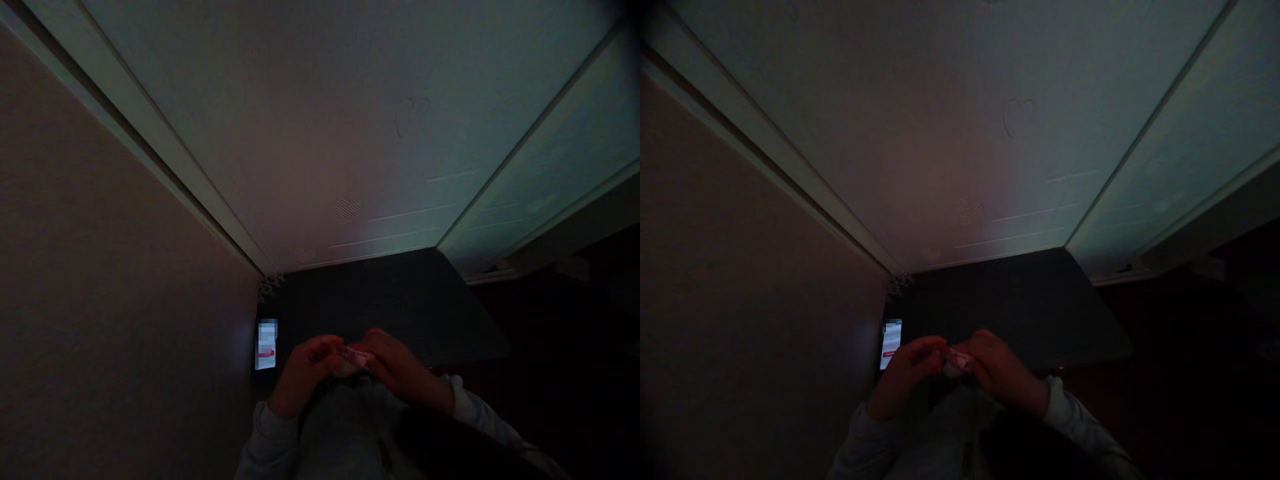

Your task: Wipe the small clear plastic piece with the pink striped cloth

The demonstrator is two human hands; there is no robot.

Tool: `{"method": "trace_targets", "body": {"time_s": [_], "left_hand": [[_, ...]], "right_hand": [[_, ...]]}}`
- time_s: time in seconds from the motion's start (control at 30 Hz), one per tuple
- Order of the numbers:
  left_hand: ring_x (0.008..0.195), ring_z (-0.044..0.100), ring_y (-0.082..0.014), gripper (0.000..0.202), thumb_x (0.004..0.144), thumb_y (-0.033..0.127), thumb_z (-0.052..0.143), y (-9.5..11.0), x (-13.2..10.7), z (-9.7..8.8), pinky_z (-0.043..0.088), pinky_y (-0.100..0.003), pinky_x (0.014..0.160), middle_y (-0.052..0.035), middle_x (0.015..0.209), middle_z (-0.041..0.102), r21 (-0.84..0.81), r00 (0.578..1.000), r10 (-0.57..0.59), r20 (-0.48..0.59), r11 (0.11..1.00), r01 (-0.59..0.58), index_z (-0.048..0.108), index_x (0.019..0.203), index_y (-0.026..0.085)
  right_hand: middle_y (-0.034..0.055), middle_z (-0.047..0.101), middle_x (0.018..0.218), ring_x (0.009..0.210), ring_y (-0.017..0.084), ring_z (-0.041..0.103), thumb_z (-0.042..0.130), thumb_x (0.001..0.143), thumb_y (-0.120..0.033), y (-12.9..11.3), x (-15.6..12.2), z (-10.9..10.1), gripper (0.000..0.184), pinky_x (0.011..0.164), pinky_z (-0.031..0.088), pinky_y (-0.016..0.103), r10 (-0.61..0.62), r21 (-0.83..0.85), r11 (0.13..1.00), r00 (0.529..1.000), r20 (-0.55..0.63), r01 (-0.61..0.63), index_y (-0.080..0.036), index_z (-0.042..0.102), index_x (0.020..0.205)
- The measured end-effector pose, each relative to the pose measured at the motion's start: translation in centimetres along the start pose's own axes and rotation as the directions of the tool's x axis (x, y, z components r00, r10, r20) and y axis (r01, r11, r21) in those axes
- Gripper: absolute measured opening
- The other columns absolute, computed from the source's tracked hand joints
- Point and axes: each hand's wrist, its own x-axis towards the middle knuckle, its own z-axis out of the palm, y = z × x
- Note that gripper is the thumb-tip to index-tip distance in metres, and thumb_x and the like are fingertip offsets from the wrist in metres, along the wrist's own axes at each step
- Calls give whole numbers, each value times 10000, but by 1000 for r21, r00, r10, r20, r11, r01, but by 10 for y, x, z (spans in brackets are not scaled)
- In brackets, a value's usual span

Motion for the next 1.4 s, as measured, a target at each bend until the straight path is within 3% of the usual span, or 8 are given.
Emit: {"method": "trace_targets", "body": {"time_s": [0.4,0.6,0.97,1.13,1.27,1.4], "left_hand": [[754,550,-151,271,702,293,610,4,-3,3,425,-257,683,-38,850,636,166,998,58,-3,985,-57,625,944,170],[787,555,-153,253,725,300,587,7,-5,4,423,-250,714,-32,874,641,240,992,126,-31,964,-115,635,946,187],[743,545,-156,263,746,324,560,9,-6,5,420,-248,666,-32,820,626,284,993,116,-8,953,-109,624,952,173],[821,540,-175,286,759,352,544,9,-6,5,415,-261,710,-57,909,617,257,988,155,4,955,-151,610,972,172],[750,532,-143,344,780,390,505,13,-6,4,408,-249,670,-66,993,596,230,986,165,-5,960,-159,550,1052,184],[534,464,-115,408,836,473,328,19,-4,5,342,-234,508,4,619,553,356,988,131,-76,930,-96,550,984,164]], "right_hand": [[51,592,767,715,153,520,334,868,-203,-1,0,3,219,648,395,272,105,51,993,994,-11,-104,-162,549,874],[59,589,760,702,162,523,308,850,-178,-1,2,6,216,626,402,275,154,16,988,986,63,-155,-159,520,810],[19,523,611,562,137,476,292,843,-206,-3,1,6,250,526,335,245,210,-73,977,970,122,-203,-178,451,653],[21,522,620,581,142,473,316,835,-196,-2,1,7,234,534,336,243,165,-66,985,985,53,-162,-180,459,650],[45,549,648,630,162,480,330,837,-189,1,2,5,234,580,351,267,81,-173,982,996,35,-74,-171,488,664],[47,564,638,620,165,474,340,856,-209,-3,9,0,244,641,349,300,-38,-305,950,996,78,60,-166,515,691]]}}
